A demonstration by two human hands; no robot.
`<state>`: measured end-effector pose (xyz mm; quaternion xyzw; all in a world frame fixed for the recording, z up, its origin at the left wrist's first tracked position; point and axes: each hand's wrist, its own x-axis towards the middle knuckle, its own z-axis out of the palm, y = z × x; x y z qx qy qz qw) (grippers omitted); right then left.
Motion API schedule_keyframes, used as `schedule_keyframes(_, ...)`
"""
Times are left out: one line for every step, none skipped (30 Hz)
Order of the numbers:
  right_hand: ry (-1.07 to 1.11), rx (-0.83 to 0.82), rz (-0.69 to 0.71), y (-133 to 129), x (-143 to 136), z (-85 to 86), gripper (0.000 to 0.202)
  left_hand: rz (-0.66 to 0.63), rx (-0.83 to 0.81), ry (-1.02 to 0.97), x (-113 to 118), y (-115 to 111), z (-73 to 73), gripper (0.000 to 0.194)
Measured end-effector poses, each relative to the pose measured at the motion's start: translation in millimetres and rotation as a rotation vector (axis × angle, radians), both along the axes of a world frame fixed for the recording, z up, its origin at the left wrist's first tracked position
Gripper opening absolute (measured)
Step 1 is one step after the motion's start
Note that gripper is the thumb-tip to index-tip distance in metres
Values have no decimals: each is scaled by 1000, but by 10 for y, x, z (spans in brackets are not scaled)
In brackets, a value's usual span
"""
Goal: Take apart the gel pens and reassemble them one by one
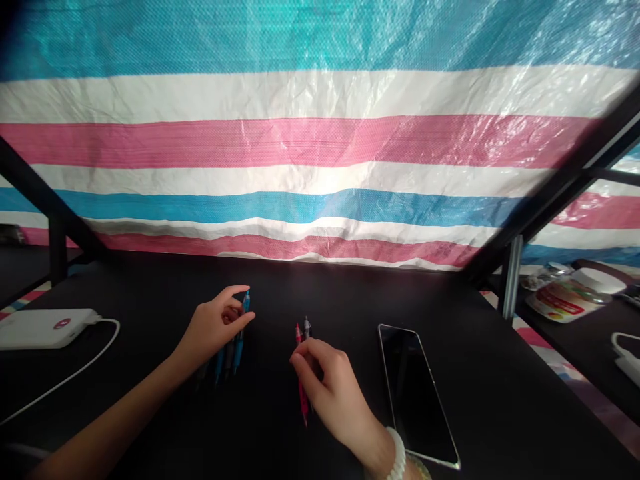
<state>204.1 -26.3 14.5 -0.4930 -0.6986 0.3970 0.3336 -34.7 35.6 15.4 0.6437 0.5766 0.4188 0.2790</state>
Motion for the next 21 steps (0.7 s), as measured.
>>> schedule_keyframes(1, 4, 0, -1, 0, 6, 32, 9, 38, 71, -7, -1, -27, 41)
schedule_keyframes(4, 10, -4, -3, 1, 11, 32, 28, 63, 155, -14, -4, -49, 40)
schedule_keyframes(11, 22, -18, -5, 5, 14, 32, 55, 78, 256, -21, -9, -64, 39)
schedule_keyframes(22, 34, -38, -7, 11, 16, 32, 87, 86, 366, -27, -15, -74, 38)
schedule_keyframes(36, 45, -66, -8, 18, 16, 32, 117, 93, 470, -29, -22, -80, 38)
schedule_keyframes(54, 52, -99, -9, 27, 15, 32, 136, 107, 554, -24, -32, -85, 37)
schedule_keyframes(74, 56, -136, -9, 37, 11, 32, 134, 136, 610, -11, -44, -90, 35)
schedule_keyframes(93, 59, -173, -9, 45, 7, 31, 108, 182, 638, 15, -61, -99, 33)
schedule_keyframes(110, 63, -207, -9, 53, 1, 30, 50, 238, 649, 53, -84, -109, 31)
schedule_keyframes(125, 69, -235, -9, 58, -5, 29, -39, 301, 651, 103, -114, -123, 29)
schedule_keyframes(138, 78, -255, -8, 61, -11, 29, -150, 366, 651, 164, -151, -137, 27)
schedule_keyframes(148, 87, -266, -7, 62, -16, 28, -299, 417, 653, 232, -195, -152, 28)
schedule_keyframes(155, 93, -268, -7, 61, -18, 28, -445, 462, 665, 300, -242, -167, 30)
schedule_keyframes(160, 96, -265, -6, 60, -18, 27, -559, 513, 686, 364, -290, -182, 31)
schedule_keyframes(162, 95, -261, -5, 58, -15, 27, -615, 560, 695, 418, -333, -198, 28)
schedule_keyframes(163, 94, -259, -4, 56, -11, 27, -657, 588, 690, 459, -370, -215, 24)
schedule_keyframes(164, 92, -259, -3, 55, -5, 27, -686, 610, 680, 484, -396, -233, 23)
schedule_keyframes(165, 87, -259, -3, 54, 0, 27, -702, 625, 677, 494, -411, -251, 22)
schedule_keyframes(166, 83, -258, -4, 53, 5, 27, -710, 632, 677, 493, -415, -268, 21)
schedule_keyframes(168, 78, -256, -5, 53, 6, 27, -713, 637, 685, 482, -411, -284, 22)
schedule_keyframes(169, 74, -250, -7, 52, 5, 26, -713, 644, 697, 468, -401, -296, 22)
